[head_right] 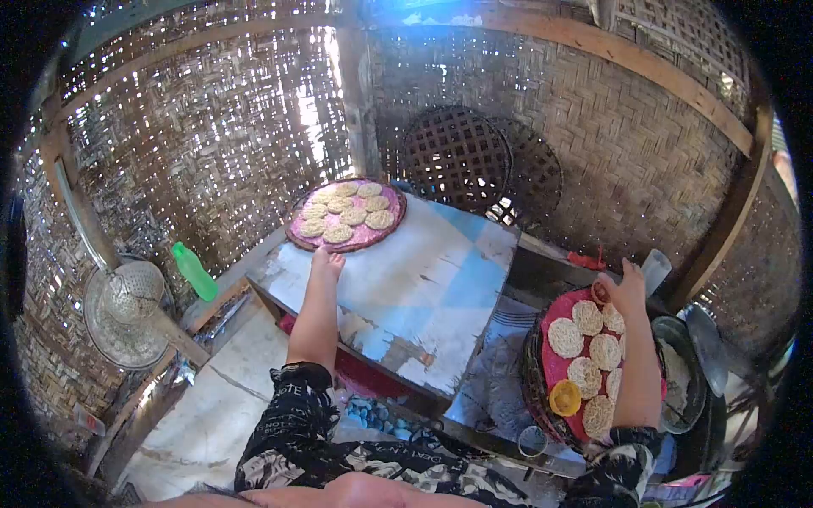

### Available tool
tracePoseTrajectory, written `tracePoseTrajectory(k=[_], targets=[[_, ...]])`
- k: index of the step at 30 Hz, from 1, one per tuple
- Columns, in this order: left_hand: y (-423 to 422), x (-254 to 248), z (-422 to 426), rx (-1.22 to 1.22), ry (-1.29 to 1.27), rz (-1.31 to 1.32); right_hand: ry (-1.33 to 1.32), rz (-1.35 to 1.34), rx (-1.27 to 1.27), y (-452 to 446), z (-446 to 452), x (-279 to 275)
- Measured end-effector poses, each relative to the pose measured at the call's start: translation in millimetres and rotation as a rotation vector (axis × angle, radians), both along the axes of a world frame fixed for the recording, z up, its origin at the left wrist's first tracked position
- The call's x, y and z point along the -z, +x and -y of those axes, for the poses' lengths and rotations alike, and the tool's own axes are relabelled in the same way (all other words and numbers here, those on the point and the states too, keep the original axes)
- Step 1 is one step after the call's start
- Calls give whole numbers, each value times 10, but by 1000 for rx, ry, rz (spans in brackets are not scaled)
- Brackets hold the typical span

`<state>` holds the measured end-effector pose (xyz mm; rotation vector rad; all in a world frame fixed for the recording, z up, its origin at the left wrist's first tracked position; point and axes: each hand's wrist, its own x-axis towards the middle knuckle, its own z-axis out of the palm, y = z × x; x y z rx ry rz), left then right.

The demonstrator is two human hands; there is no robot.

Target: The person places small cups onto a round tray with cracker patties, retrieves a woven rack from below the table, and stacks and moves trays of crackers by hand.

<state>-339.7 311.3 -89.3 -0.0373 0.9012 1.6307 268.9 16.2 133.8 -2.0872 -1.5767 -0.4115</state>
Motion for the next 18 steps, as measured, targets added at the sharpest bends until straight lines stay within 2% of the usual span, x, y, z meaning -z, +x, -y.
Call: tracePoseTrajectory(k=[1, 2, 3, 4, 7, 8, 11, 12, 15, 16, 18], targets=[[-3, 67, -189, 17, -28, -27, 30, -8, -12, -43, 89, -89], [261, -787, 568, 68, 27, -18, 35, -44, -32, -66, 169, -167], [305, -902, 598, 86, 48, -34, 59, -38, -42, -88, 254, -223], [340, -948, 570, 106, 68, -50, 83, -32, -50, -113, 347, -273], [291, -600, -47, -106, 223, -9, 134, -68, -65, -315, 675, -500], [352, -604, -111, -161, 171, -44, 159, -87, -80, -329, 753, -530], [639, -1055, 315, -263, -426, -237, 192, -171, -91, -440, 1000, -618], [701, -1201, 413, -284, -538, -271, 195, -177, -101, -437, 1071, -626], [812, -1040, 379, -362, -33, -103, 188, -178, -118, -544, 1340, -689], [653, -579, -16, -312, 41, -216, 177, -196, -108, -620, 1427, -734], [482, -279, -404, -281, 196, -216, 177, -230, -103, -661, 1597, -770]])
